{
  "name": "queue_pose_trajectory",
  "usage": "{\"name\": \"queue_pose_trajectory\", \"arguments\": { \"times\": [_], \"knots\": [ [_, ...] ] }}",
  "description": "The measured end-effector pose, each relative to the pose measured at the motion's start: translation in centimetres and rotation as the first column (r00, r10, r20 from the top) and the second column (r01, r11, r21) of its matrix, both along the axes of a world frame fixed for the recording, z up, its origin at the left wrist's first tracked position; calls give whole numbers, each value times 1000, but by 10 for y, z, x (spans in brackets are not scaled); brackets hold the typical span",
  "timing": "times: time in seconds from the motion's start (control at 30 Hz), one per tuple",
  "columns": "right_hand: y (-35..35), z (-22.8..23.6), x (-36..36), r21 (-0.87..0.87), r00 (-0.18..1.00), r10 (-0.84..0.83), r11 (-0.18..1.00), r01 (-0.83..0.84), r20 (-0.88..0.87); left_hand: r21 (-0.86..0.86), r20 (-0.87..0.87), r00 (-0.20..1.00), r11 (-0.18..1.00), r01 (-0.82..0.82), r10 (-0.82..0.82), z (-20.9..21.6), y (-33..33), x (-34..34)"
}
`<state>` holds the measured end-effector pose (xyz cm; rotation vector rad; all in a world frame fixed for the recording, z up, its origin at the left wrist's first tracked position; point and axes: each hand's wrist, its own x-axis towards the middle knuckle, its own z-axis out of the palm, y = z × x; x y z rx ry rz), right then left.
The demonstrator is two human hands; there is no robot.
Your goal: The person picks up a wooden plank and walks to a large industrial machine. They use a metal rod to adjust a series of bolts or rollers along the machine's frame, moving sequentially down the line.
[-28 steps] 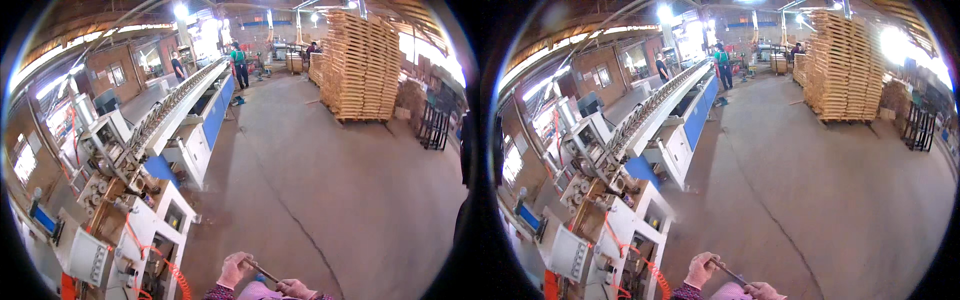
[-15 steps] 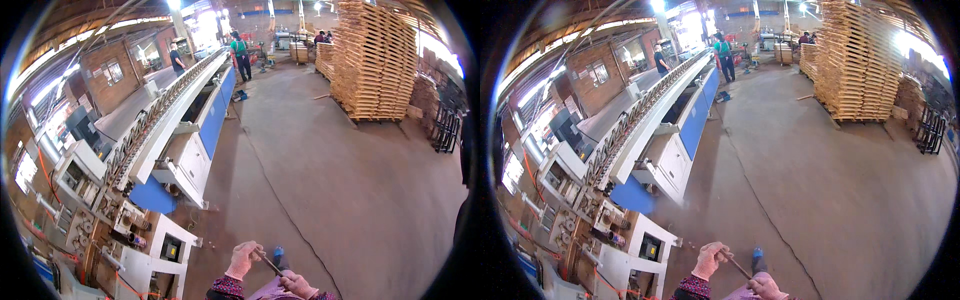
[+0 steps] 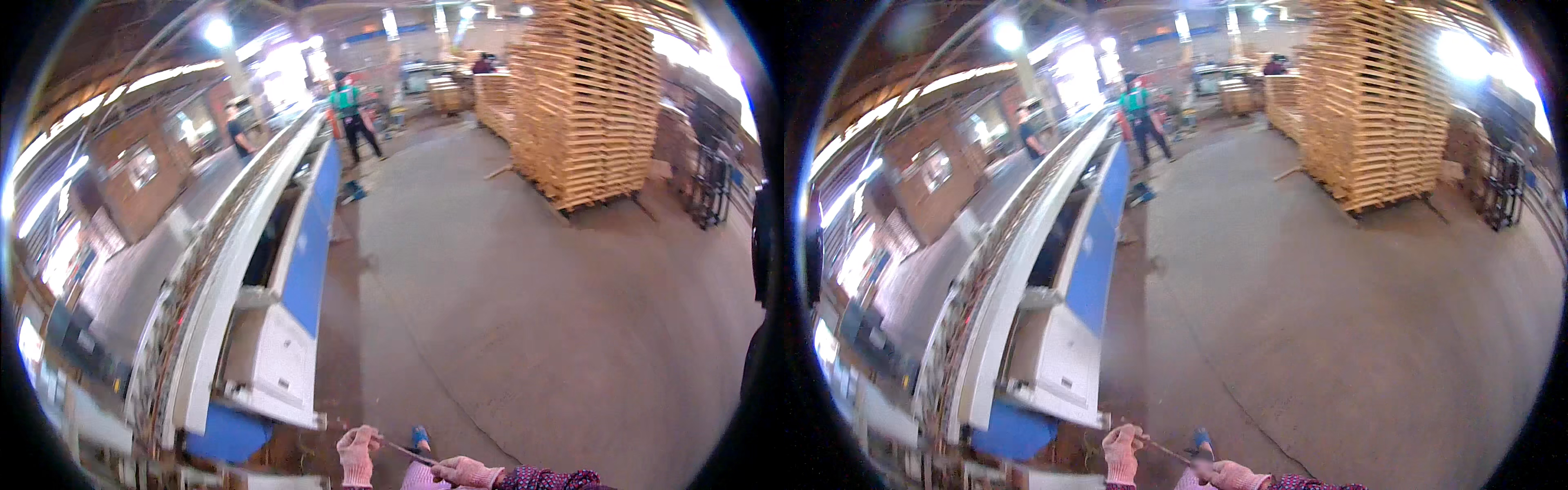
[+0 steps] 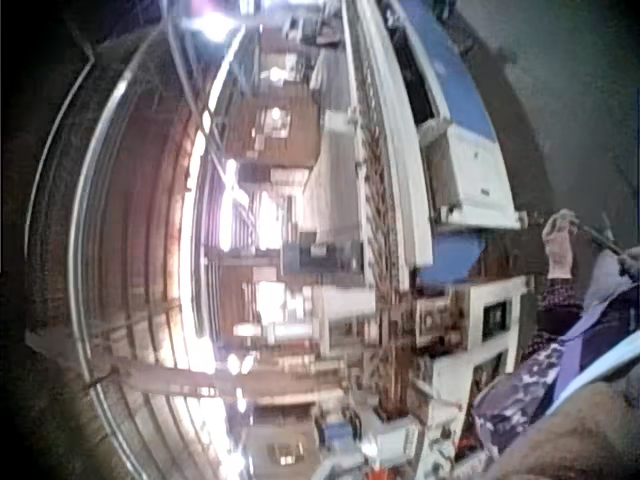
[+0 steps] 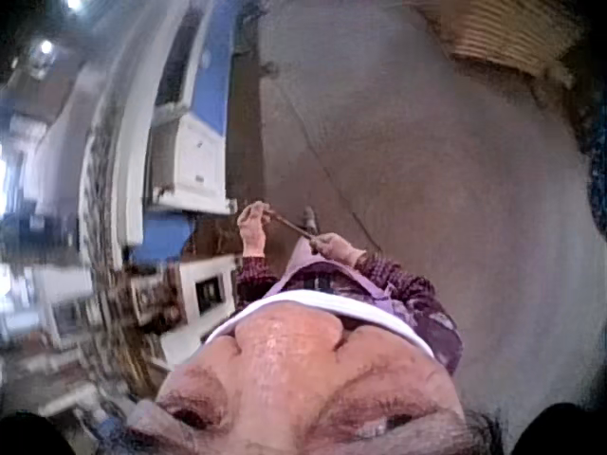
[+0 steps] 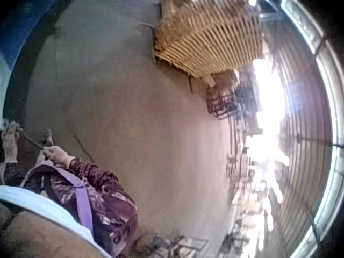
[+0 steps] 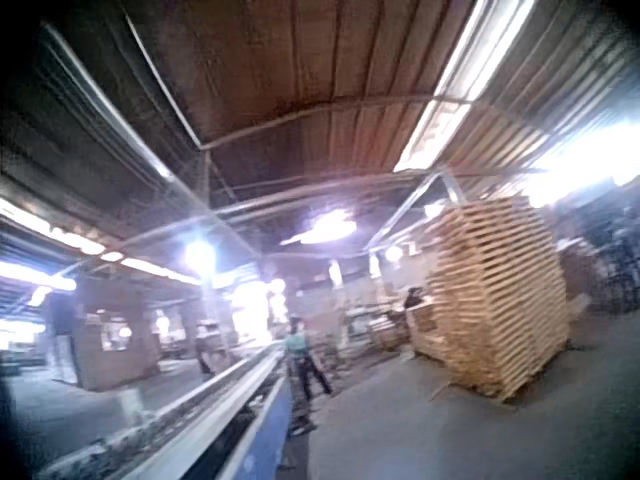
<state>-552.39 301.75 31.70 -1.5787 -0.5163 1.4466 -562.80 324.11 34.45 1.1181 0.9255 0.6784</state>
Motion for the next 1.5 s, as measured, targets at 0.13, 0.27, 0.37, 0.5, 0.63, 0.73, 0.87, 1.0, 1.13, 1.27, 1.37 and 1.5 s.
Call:
{"name": "queue_pose_trajectory", "arguments": {
  "times": [0.13,0.27,0.37,0.5,0.63,0.73,0.87,1.0,1.13,1.27,1.37,1.5],
  "knots": [
    [57,-43,63,-53,996,-2,999,7,93,-38,-29,998,998,51,-52,-28,67,78],
    [128,-7,143,-165,984,16,986,14,175,86,-57,974,971,222,-217,6,139,177],
    [166,2,194,-86,936,-19,995,52,351,132,-57,938,929,346,-341,17,197,249],
    [220,43,263,-88,892,-39,992,88,451,188,-222,902,891,413,-371,39,249,334],
    [253,-2,330,80,718,-53,997,-4,694,203,-354,839,843,499,-412,35,290,412],
    [291,-3,391,-70,820,-48,992,107,570,208,-345,855,857,472,-387,16,320,465],
    [336,-51,497,-39,691,151,984,-175,707,210,-387,881,904,372,-273,4,362,536],
    [401,56,593,-350,862,338,914,-205,378,182,-226,960,960,211,-168,-25,430,590],
    [439,-12,664,-44,941,125,992,-117,313,162,-191,970,970,180,-148,-6,458,685],
    [488,10,727,44,962,-132,991,125,241,174,-278,950,965,195,-142,-16,506,756],
    [522,-23,776,-19,959,-196,979,204,205,172,-367,875,902,397,-315,1,537,821],
    [592,6,875,-251,985,-28,965,71,172,184,-321,893,904,387,-317,-34,612,923]
  ]
}}
